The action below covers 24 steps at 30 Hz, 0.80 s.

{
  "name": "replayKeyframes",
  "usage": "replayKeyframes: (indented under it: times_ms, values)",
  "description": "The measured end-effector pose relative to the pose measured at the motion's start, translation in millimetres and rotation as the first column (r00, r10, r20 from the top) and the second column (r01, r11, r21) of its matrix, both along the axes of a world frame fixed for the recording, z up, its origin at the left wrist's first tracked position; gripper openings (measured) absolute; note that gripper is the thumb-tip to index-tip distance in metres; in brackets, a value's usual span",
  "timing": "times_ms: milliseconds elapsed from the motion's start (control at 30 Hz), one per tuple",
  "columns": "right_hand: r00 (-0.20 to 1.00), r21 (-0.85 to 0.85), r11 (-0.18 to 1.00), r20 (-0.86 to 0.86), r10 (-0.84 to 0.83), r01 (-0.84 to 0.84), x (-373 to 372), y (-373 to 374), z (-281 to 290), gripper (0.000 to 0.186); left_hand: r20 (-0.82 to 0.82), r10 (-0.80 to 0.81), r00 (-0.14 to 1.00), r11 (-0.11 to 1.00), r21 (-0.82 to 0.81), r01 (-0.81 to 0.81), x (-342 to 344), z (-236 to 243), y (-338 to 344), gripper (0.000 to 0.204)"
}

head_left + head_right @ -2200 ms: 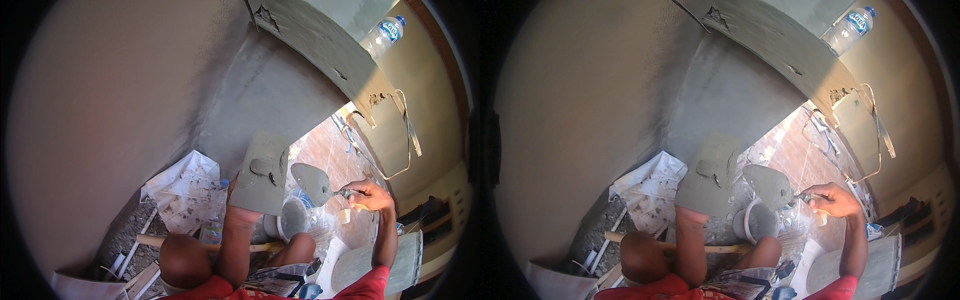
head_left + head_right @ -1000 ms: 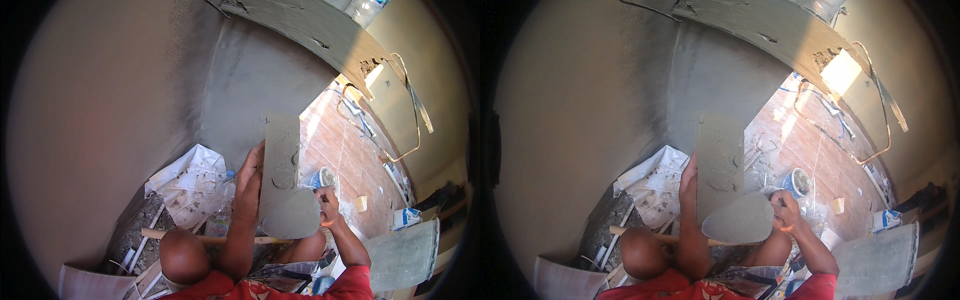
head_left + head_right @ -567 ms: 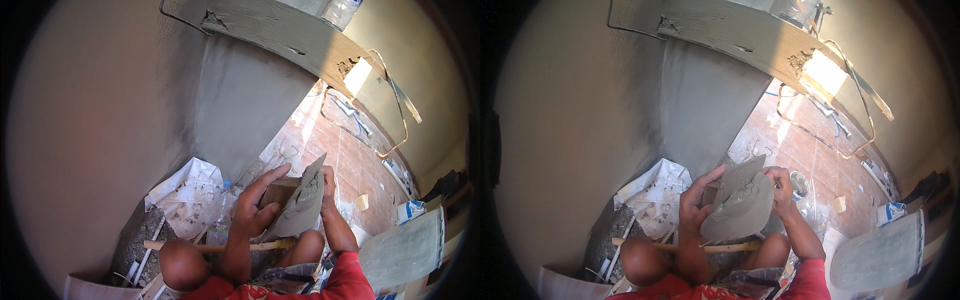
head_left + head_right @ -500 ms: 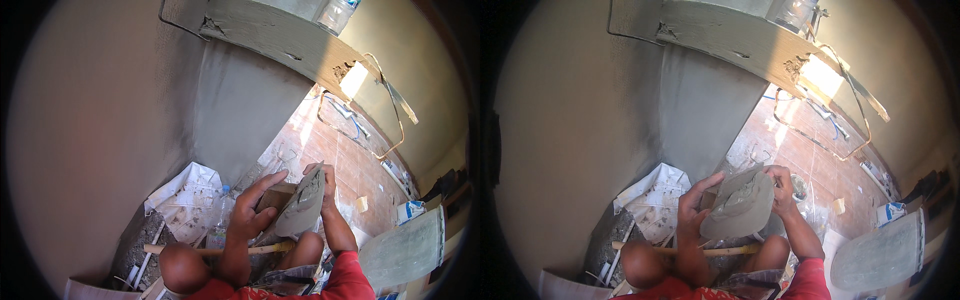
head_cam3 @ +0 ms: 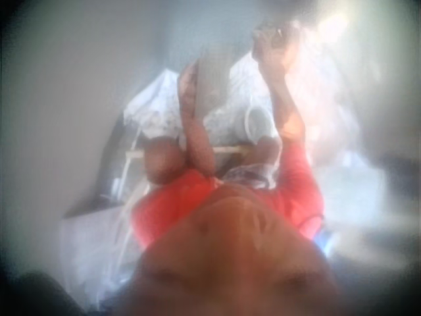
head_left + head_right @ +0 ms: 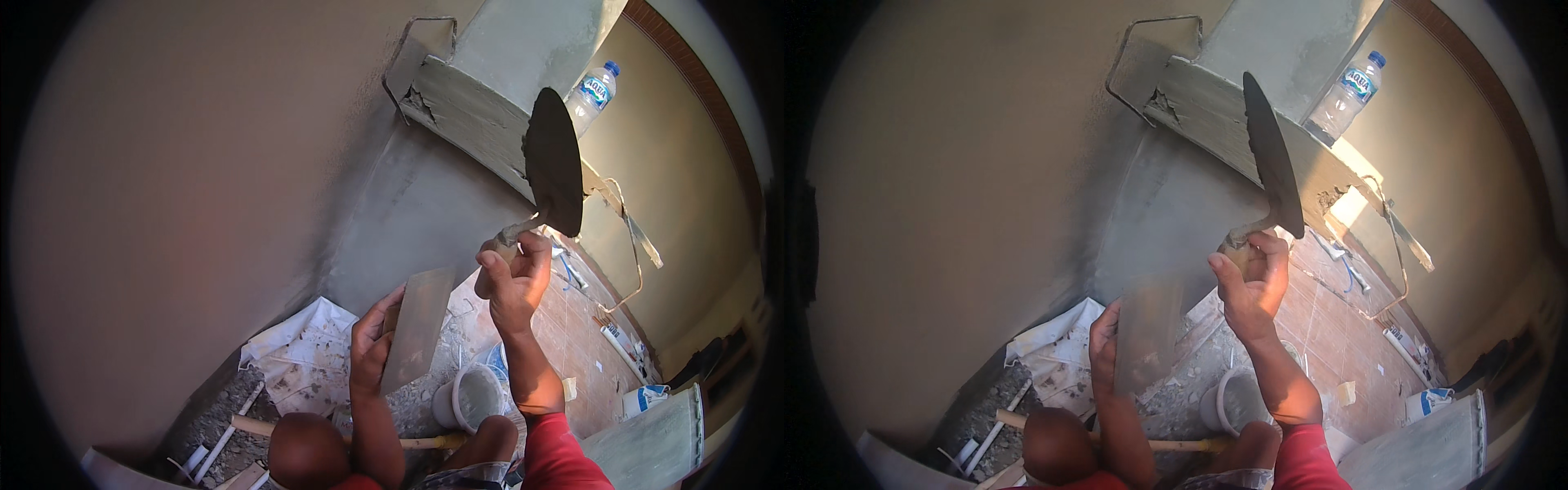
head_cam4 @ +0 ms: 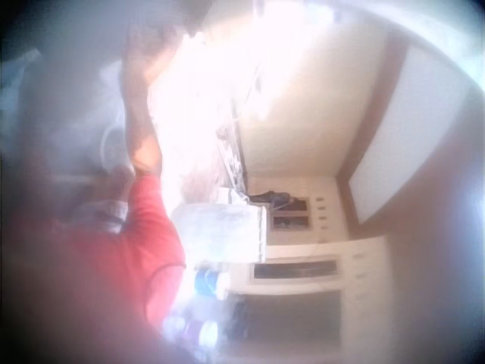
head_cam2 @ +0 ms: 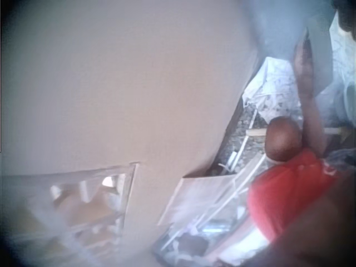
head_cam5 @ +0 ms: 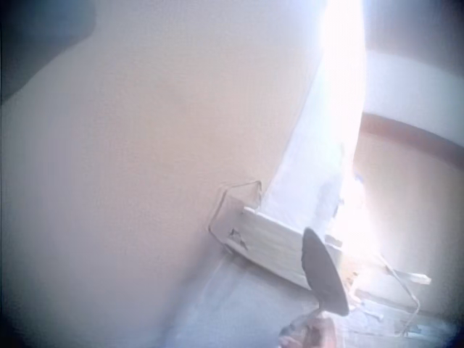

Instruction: The person scoops plaster from a bucket using a trowel and applies it to a wall section, smoothing it with a float. The person repeatedly adds and levels the plaster to create a flat surface.

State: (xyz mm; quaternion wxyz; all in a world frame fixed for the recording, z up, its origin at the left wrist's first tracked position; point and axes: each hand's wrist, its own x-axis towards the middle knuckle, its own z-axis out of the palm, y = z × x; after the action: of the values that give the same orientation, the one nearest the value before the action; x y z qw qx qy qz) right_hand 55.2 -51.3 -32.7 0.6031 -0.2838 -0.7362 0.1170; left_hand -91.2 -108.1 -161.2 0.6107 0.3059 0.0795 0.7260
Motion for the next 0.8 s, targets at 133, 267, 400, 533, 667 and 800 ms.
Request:
replayKeyframes:
  times_ms: [133, 267, 400, 533, 667, 800]
  values:
    - [0.958, -0.204, 0.948, -0.204, 0.202, -0.243, -57, 30, 13, 0.039, 0.229, 0.197, 0.953, 0.979, -0.002, -0.202, -17, -9, 2, 0.064]
    - [0.93, -0.263, 0.911, -0.275, 0.244, -0.317, -80, 65, 6, 0.039, 0.303, 0.3, 0.904, 0.953, -0.057, -0.297, -33, -13, 2, 0.061]
    - [0.911, -0.292, 0.89, -0.33, 0.249, -0.349, -94, 92, -2, 0.041, 0.293, 0.334, 0.896, 0.942, -0.085, -0.324, -45, -23, 4, 0.054]
    - [0.907, -0.304, 0.89, -0.357, 0.224, -0.34, -100, 108, -9, 0.043, 0.335, 0.328, 0.883, 0.945, -0.098, -0.313, -48, -21, 4, 0.052]
    - [0.92, -0.292, 0.914, -0.353, 0.17, -0.281, -98, 110, -10, 0.042, 0.31, 0.313, 0.898, 0.95, -0.097, -0.297, -49, -13, 1, 0.053]
    - [0.915, -0.31, 0.91, -0.376, 0.147, -0.274, -96, 101, -3, 0.036, 0.273, 0.303, 0.913, 0.953, -0.059, -0.298, -48, -16, 4, 0.055]
